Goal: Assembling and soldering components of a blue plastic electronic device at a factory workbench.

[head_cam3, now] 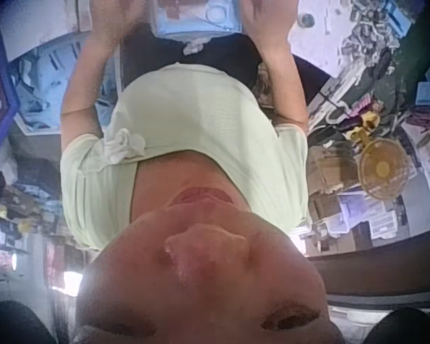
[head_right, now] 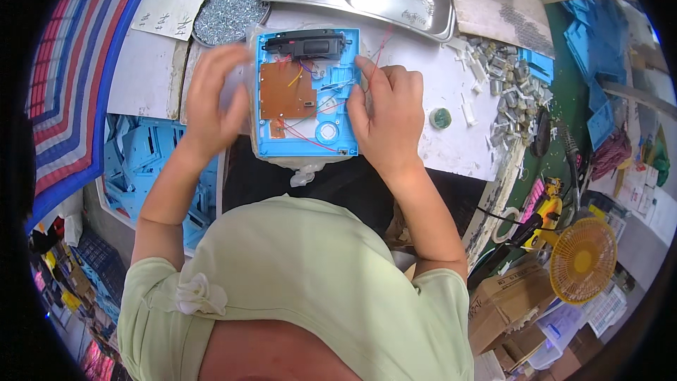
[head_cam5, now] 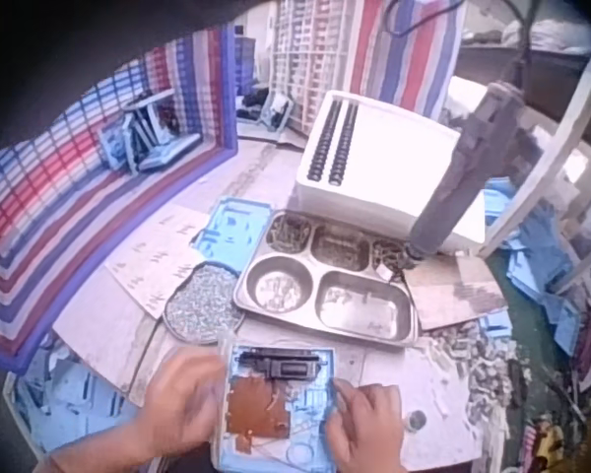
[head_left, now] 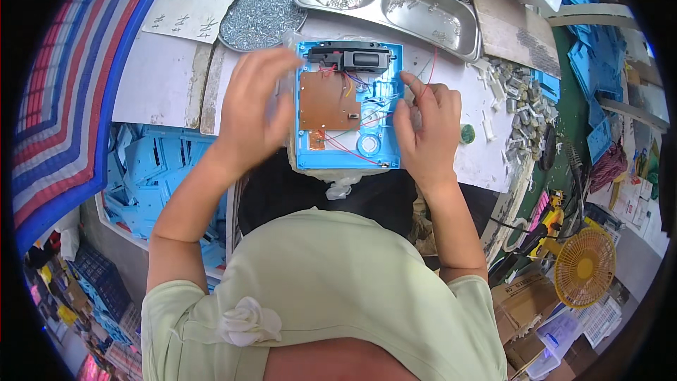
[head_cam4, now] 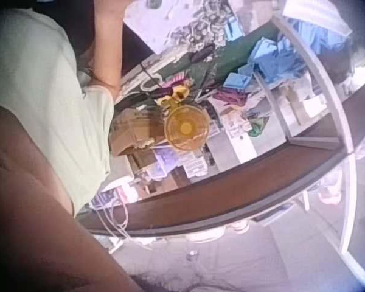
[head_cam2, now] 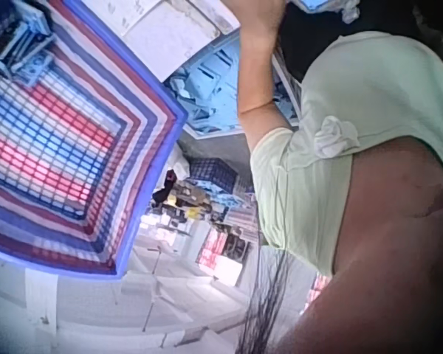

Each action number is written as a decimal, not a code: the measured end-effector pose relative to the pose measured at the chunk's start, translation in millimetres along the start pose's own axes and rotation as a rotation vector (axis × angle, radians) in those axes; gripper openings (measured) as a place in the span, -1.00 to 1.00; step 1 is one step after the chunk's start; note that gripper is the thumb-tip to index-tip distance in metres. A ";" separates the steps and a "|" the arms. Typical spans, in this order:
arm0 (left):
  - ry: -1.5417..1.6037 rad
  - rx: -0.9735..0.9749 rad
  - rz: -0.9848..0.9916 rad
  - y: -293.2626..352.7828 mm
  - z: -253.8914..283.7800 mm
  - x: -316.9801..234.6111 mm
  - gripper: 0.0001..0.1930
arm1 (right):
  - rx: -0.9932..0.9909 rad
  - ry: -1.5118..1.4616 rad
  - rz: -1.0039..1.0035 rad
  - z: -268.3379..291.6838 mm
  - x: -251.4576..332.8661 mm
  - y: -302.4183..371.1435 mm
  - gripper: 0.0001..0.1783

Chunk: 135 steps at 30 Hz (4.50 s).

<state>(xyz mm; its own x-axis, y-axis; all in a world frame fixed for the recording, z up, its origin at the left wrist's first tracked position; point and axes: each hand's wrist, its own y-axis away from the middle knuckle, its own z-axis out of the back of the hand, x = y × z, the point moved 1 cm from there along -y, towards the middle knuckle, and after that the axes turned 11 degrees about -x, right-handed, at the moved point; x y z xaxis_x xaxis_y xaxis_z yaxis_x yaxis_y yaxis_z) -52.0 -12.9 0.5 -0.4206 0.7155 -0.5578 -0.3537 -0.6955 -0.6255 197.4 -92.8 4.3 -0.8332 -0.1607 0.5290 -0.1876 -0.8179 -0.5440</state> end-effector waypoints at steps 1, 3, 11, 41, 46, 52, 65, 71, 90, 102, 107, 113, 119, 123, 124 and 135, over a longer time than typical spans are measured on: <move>0.094 -0.031 0.038 9.7 3.7 -7.3 -0.53 | -0.003 0.033 0.007 -2.7 0.8 -0.5 -0.62; 0.143 0.170 0.007 16.5 7.9 -22.7 -0.47 | 0.009 0.011 0.042 -11.8 -5.9 1.8 -0.62; 0.046 0.353 -0.079 12.0 -11.4 -24.1 -0.26 | 0.121 -0.371 -0.248 -13.0 -25.2 10.0 -0.68; 0.127 0.523 0.007 98.1 29.0 -39.2 -0.84 | 0.335 -0.166 0.307 -26.6 73.9 40.6 -0.65; 0.205 0.497 0.137 58.1 44.3 -29.4 -0.77 | 0.353 -0.135 0.314 -25.3 75.6 40.4 -0.63; 0.288 0.355 -0.044 55.8 22.3 -5.6 -0.73 | 0.399 -0.355 0.214 23.8 14.7 -31.1 -0.78; 0.403 0.463 -0.059 23.6 23.5 15.7 -0.78 | -0.080 0.020 0.716 -60.3 -90.3 -318.2 -0.82; 0.400 0.455 -0.044 24.8 22.8 13.2 -0.76 | -0.098 0.198 0.727 -73.0 -83.7 -321.5 -0.90; 0.366 0.438 0.039 36.5 19.1 7.9 -0.71 | 0.526 -0.412 0.118 27.7 -12.1 -38.4 -0.77; 0.333 0.426 0.046 37.0 17.7 5.5 -0.70 | 0.456 -0.244 0.419 10.4 -6.0 -16.0 -0.68; 0.306 0.482 0.011 31.7 18.1 5.7 -0.67 | 0.295 -0.275 0.300 29.4 -11.9 -11.6 -0.69; 0.231 0.680 0.145 2.8 32.1 -16.5 -0.71 | 0.202 0.492 -0.233 119.3 -106.7 -5.8 -0.78; 0.388 0.584 -0.058 -110.4 3.8 -8.6 -0.79 | 0.139 0.433 -0.293 115.2 -120.2 2.3 -0.82; -0.031 0.534 -0.240 -166.4 -99.6 4.2 -0.84 | 0.000 0.178 -0.360 118.3 -112.0 3.0 -0.78; -0.078 0.506 -0.222 -174.6 -125.4 7.4 -0.84 | -0.002 0.160 -0.375 122.8 -109.3 6.7 -0.76; -0.059 0.321 -0.272 -174.4 -144.5 -0.1 -0.81 | -0.207 -0.233 -0.453 138.1 -79.9 32.0 -0.64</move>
<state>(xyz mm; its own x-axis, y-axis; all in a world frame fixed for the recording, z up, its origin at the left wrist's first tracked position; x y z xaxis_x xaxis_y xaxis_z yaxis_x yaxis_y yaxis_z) 130.4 117.8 30.8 -0.3199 0.8772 -0.3581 -0.6968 -0.4740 -0.5384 329.8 -182.4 34.5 -0.5126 0.0456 0.8574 -0.6188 -0.7119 -0.3322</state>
